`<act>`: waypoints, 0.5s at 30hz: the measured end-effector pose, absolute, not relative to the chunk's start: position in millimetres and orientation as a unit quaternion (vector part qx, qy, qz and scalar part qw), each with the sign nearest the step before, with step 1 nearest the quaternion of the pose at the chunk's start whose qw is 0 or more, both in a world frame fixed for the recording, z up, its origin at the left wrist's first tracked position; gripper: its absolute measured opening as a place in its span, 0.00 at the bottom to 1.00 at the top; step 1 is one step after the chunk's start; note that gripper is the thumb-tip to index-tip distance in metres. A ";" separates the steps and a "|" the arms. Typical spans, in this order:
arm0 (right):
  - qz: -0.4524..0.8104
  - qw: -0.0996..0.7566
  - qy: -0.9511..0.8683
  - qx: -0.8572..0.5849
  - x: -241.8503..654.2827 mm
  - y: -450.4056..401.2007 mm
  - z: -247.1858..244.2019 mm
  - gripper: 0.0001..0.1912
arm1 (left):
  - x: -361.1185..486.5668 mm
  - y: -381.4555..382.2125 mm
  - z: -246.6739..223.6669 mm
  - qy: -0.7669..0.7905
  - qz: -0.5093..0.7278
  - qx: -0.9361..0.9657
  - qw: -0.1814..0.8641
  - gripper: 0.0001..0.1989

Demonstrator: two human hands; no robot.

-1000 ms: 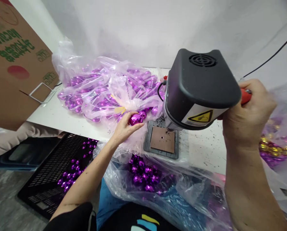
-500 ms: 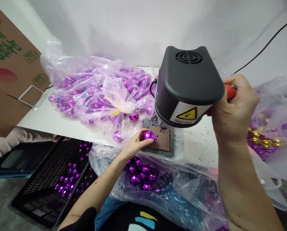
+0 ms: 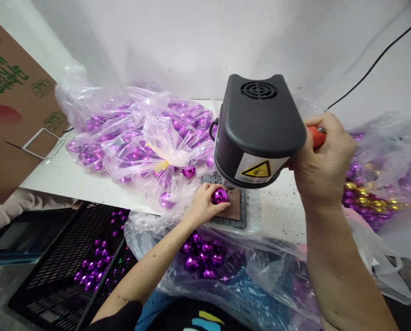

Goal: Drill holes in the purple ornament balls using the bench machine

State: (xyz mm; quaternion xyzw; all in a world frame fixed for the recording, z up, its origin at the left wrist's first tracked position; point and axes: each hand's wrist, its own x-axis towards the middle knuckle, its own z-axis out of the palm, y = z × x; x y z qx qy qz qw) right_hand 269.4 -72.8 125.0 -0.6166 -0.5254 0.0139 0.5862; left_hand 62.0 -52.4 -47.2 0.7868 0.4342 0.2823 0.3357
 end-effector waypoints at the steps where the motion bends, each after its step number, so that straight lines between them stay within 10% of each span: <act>1: 0.017 0.586 -0.525 -0.617 268.6 -73.2 125.6 0.18 | 65.5 -53.0 -47.0 0.442 0.282 0.784 0.332 0.24; 15: 0.018 0.592 -0.518 -0.618 269.0 -72.3 123.0 0.20 | 81.9 -58.4 -54.3 0.450 0.300 0.776 0.323 0.23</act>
